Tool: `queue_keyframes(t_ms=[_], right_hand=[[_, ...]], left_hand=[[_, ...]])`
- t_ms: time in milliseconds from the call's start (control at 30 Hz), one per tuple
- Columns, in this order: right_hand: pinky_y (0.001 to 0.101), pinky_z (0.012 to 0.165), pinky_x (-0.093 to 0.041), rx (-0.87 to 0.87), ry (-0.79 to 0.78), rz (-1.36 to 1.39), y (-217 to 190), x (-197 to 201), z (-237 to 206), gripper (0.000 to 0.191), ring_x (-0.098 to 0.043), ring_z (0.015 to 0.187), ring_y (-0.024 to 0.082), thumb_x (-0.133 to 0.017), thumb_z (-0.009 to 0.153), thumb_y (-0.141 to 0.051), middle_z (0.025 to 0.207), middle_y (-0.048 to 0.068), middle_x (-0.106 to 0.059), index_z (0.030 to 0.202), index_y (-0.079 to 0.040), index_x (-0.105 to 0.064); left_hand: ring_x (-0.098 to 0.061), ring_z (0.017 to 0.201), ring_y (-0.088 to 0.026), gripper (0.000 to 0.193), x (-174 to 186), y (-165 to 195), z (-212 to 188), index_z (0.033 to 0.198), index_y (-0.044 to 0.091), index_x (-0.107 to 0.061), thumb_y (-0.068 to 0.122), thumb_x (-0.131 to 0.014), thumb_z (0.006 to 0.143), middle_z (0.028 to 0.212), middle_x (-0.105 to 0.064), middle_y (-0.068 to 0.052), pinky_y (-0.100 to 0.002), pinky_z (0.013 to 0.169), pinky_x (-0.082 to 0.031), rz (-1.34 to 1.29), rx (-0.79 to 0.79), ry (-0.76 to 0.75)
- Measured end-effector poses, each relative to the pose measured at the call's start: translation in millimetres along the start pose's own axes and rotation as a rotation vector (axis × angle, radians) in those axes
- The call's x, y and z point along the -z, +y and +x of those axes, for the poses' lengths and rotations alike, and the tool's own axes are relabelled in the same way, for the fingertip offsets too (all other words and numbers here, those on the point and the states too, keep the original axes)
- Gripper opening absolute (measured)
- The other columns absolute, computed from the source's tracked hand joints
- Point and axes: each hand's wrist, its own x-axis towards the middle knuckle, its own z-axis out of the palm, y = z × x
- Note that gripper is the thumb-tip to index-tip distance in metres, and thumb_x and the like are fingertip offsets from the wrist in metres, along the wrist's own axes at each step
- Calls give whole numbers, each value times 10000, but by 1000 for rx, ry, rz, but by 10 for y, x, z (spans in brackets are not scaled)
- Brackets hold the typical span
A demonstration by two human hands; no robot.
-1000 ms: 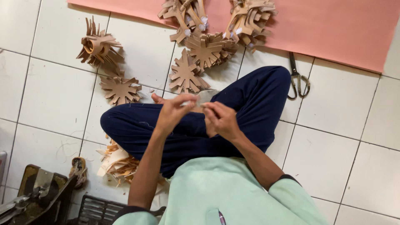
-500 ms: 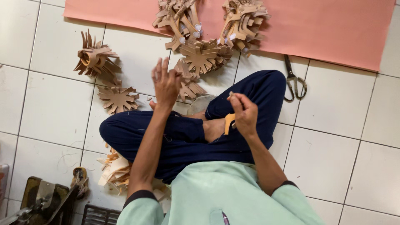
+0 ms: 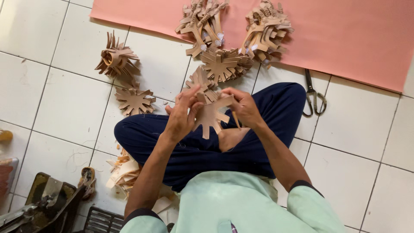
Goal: The person sits on the floor and repeatedly picks up star-shaped wooden pieces, folds their tabs, and stacks them into small piles. They occasionally shift the piles and continue folding more pieces by hand.
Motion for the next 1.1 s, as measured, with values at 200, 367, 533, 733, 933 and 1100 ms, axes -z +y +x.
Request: queue_keyframes(t_ms=[200, 367, 533, 733, 933, 1100], right_hand=[[178, 662, -457, -46, -187, 98, -207, -48, -144, 247, -571, 775, -1, -593, 1055, -231, 864, -65, -661, 1078, -19, -717], [197, 661, -440, -206, -292, 249, -100, -10, -169, 217, -548, 746, 25, -626, 1034, -208, 841, -44, -642, 1054, -15, -723], [211, 589, -387, -244, -462, 216, -133, 32, -129, 197, -489, 698, 30, -676, 1013, -190, 814, -44, -629, 1030, -3, -734], [262, 538, -424, -83, -266, -519, -398, -132, -167, 243, -521, 566, 78, -669, 978, -278, 669, -28, -634, 1008, -55, -762], [248, 593, -413, -102, -344, -240, -295, -66, -184, 238, -483, 664, 46, -644, 1007, -246, 721, -44, -592, 1010, -27, -737], [229, 610, -424, -105, -329, -238, -64, -50, -192, 262, -491, 685, 38, -615, 1021, -245, 731, -49, -589, 1018, -13, -737]], left_hand=[[-675, 1104, -230, 270, 17, 284, -22, 1306, 40, -600, 25, -614, 1037, 1171, -668, -107, -313, 1008, -525, -289, 59, -9], [-659, 1210, -207, 290, 40, 300, -68, 1286, 27, -600, -70, -600, 1012, 1259, -626, -126, -315, 1033, -549, -462, 26, -86], [-607, 1126, -291, 257, 141, 321, -110, 1215, 50, -646, -53, -644, 979, 1188, -656, -149, -391, 1009, -478, -295, -43, -185], [-660, 1008, -273, 259, 131, 378, -94, 1202, 15, -620, 54, -694, 958, 1072, -738, -136, -443, 1070, -358, -103, -10, -106], [-722, 932, -203, 227, 30, 469, -176, 1111, 45, -644, 155, -739, 936, 1024, -696, -91, -348, 859, -560, -344, 392, -62], [-666, 960, -231, 197, -5, 501, -241, 1064, 8, -711, 113, -780, 911, 964, -739, -87, -389, 870, -533, -145, 131, 78]])
